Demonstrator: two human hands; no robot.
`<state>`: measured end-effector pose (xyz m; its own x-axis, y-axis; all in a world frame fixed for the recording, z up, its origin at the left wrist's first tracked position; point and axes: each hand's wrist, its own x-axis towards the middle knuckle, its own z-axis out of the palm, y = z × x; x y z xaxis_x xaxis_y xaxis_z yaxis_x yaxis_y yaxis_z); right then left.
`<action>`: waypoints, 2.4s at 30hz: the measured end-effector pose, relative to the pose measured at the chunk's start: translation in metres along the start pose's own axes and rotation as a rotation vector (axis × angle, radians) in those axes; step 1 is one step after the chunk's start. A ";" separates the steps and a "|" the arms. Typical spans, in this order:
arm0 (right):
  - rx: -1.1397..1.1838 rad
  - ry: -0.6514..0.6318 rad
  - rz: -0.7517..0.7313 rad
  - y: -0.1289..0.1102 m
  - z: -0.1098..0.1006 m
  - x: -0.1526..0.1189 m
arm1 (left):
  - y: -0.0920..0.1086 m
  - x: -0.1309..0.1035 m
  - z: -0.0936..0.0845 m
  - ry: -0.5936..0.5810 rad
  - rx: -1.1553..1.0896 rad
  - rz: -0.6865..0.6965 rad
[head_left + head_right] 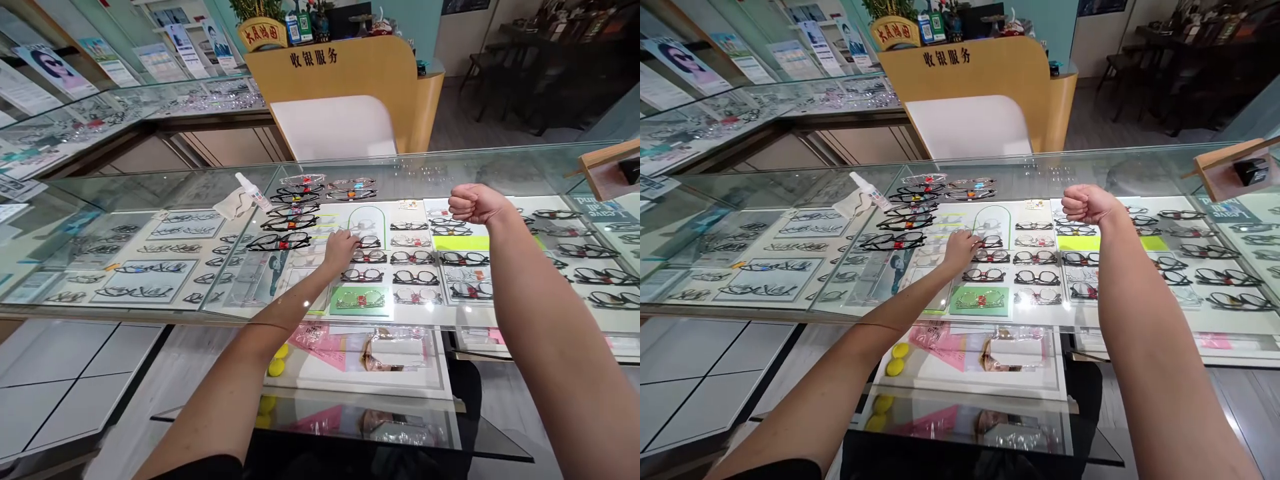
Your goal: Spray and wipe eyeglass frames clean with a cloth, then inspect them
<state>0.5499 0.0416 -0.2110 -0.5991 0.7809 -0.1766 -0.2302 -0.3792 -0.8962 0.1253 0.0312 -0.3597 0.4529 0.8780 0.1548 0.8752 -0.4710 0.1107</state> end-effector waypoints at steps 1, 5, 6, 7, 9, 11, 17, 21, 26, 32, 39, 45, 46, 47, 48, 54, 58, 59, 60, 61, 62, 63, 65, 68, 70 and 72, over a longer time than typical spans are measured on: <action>-0.003 0.009 0.002 0.000 0.001 0.000 | 0.000 0.005 0.004 -0.011 0.002 -0.002; -0.011 0.030 0.010 -0.001 0.003 0.000 | 0.004 0.018 0.016 -0.055 0.006 -0.011; -0.011 0.034 0.011 -0.001 0.004 0.000 | 0.004 0.020 0.019 -0.064 0.007 -0.015; -0.011 0.037 0.012 -0.001 0.005 0.000 | 0.005 0.021 0.022 -0.071 0.007 -0.019; -0.010 0.043 0.014 -0.001 0.006 0.000 | 0.005 0.024 0.026 -0.083 0.005 -0.026; -0.008 0.047 0.015 -0.001 0.008 0.001 | 0.006 0.026 0.029 -0.091 0.001 -0.030; -0.011 0.044 0.016 -0.002 0.010 0.001 | 0.011 0.028 0.032 -0.092 -0.024 -0.034; -0.019 0.051 0.015 -0.002 0.010 0.000 | 0.015 0.030 0.029 -0.094 -0.048 -0.042; -0.036 0.049 0.017 -0.002 0.008 0.001 | 0.027 0.017 0.011 -0.048 -0.115 -0.076; -0.043 0.022 0.020 0.000 0.002 0.003 | 0.075 -0.073 -0.030 -0.126 -0.453 -0.022; -0.036 0.020 0.026 0.000 0.000 0.003 | 0.116 -0.178 -0.130 -0.883 -0.906 0.378; -0.046 0.011 0.014 0.001 0.000 0.003 | 0.111 -0.123 -0.216 -0.499 -0.745 0.556; -0.049 0.011 0.010 0.001 0.000 0.003 | 0.103 -0.100 -0.222 -0.392 -0.626 0.496; -0.051 0.012 0.007 0.001 0.001 0.003 | 0.092 -0.076 -0.226 -0.291 -0.487 0.433; -0.052 0.014 0.004 0.001 0.002 0.002 | 0.080 -0.050 -0.228 -0.194 -0.351 0.375; -0.058 0.002 -0.007 0.001 0.005 0.003 | 0.009 0.072 -0.201 0.034 0.142 0.196; -0.059 -0.004 -0.008 0.003 0.003 0.004 | -0.010 0.111 -0.174 -0.130 0.261 0.151; -0.058 -0.004 -0.009 0.003 0.002 0.004 | -0.011 0.116 -0.169 -0.156 0.288 0.147; -0.057 -0.005 -0.011 0.003 0.002 0.004 | -0.012 0.121 -0.164 -0.171 0.311 0.143; -0.057 -0.007 -0.011 0.004 0.002 0.005 | -0.013 0.125 -0.160 -0.180 0.330 0.137; -0.057 -0.011 -0.011 0.004 0.002 0.005 | -0.013 0.127 -0.157 -0.184 0.342 0.131; -0.058 -0.017 -0.010 0.004 0.002 0.005 | -0.013 0.128 -0.155 -0.183 0.349 0.125; -0.060 -0.025 -0.011 0.003 0.003 0.005 | -0.013 0.129 -0.152 -0.164 0.352 0.127; -0.054 -0.019 -0.007 0.003 0.004 0.005 | -0.011 0.123 -0.153 -0.121 0.354 0.150; -0.048 -0.012 -0.005 0.003 0.004 0.005 | -0.008 0.116 -0.155 -0.088 0.344 0.186; -0.048 -0.011 -0.006 0.004 0.004 0.005 | -0.005 0.108 -0.159 -0.047 0.313 0.230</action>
<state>0.5436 0.0420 -0.2136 -0.6062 0.7776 -0.1671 -0.1970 -0.3503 -0.9157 0.1426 0.1143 -0.1877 0.6442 0.7590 0.0945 0.7562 -0.6136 -0.2272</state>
